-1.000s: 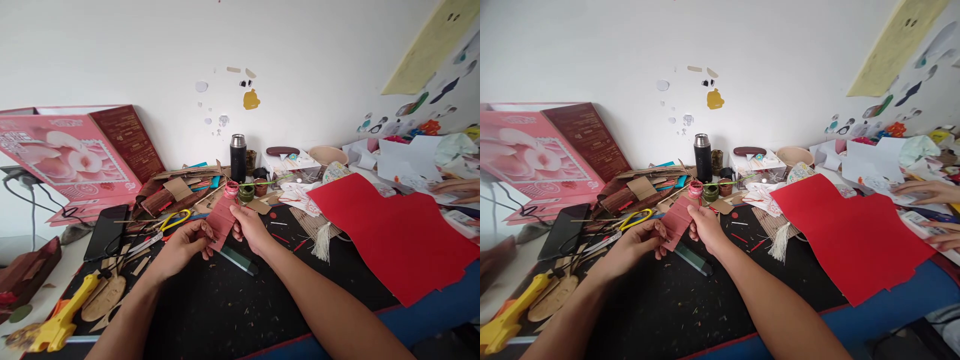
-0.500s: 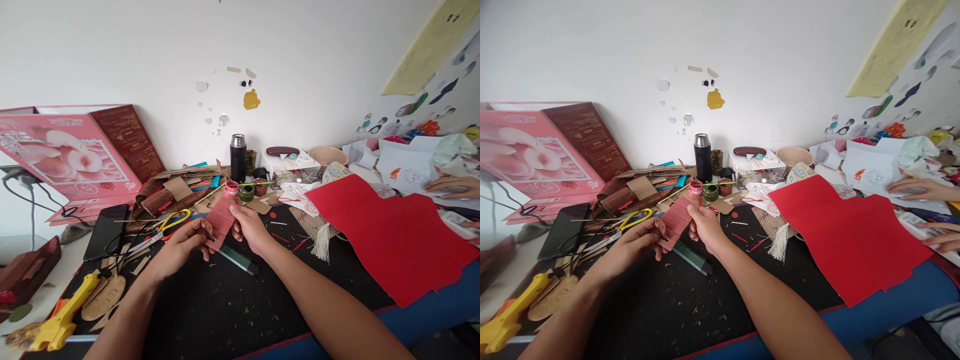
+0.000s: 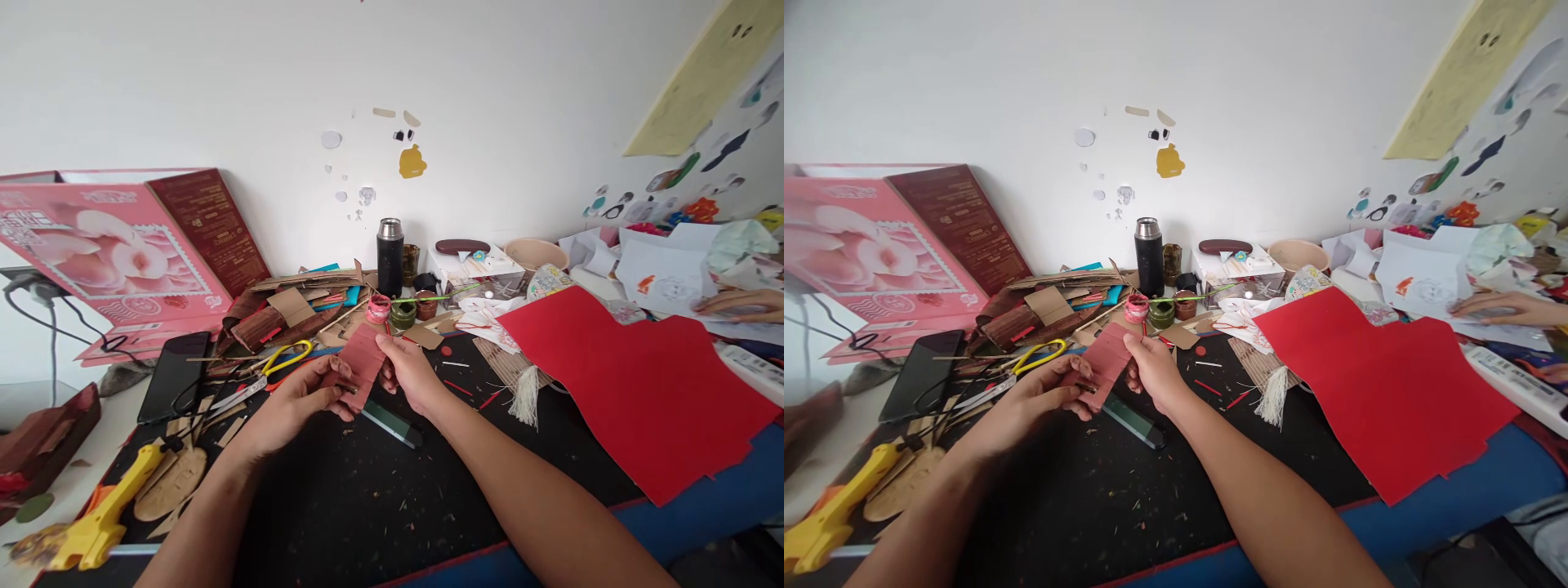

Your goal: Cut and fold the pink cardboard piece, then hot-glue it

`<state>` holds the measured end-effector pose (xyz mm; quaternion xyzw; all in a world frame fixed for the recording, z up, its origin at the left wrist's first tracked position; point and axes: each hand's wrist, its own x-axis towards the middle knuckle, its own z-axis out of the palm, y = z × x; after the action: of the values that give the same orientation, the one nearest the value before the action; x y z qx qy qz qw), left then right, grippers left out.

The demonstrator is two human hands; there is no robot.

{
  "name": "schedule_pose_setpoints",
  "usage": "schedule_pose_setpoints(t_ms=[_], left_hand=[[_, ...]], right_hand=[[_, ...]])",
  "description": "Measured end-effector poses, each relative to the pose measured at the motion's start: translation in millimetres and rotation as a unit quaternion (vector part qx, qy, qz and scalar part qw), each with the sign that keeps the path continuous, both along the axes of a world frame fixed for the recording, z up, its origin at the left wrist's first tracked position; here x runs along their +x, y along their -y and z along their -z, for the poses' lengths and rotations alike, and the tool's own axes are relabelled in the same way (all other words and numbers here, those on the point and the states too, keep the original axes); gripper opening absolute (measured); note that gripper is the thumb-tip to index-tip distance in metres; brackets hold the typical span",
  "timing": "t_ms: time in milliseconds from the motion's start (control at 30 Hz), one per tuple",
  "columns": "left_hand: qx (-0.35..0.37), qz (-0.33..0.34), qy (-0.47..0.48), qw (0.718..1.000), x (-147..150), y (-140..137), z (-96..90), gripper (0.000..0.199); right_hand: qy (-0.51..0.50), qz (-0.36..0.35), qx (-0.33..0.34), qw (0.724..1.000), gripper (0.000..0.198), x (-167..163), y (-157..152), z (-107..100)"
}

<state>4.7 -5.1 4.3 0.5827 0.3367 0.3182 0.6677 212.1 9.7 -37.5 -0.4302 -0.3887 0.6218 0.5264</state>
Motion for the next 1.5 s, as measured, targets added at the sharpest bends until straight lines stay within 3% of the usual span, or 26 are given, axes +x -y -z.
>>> schedule_pose_setpoints(t_ms=[767,1033,1233,1500], left_hand=[[0.015,-0.024,-0.012,1.000,2,-2,5.8,0.034],[0.008,-0.050,0.022,0.998,-2,-6,8.2,0.055],[-0.031,-0.113,0.032,0.993,-5,-11,12.1,0.071],[-0.040,-0.144,-0.012,0.989,-5,-19,20.4,0.044]], right_hand=[[-0.005,-0.003,0.003,1.000,0.054,-1,-2,3],[-0.016,-0.004,-0.006,1.000,0.059,-2,-1,1],[-0.025,-0.010,-0.005,1.000,0.059,-1,0,-2],[-0.029,-0.050,-0.002,0.998,0.060,-4,4,-5]])
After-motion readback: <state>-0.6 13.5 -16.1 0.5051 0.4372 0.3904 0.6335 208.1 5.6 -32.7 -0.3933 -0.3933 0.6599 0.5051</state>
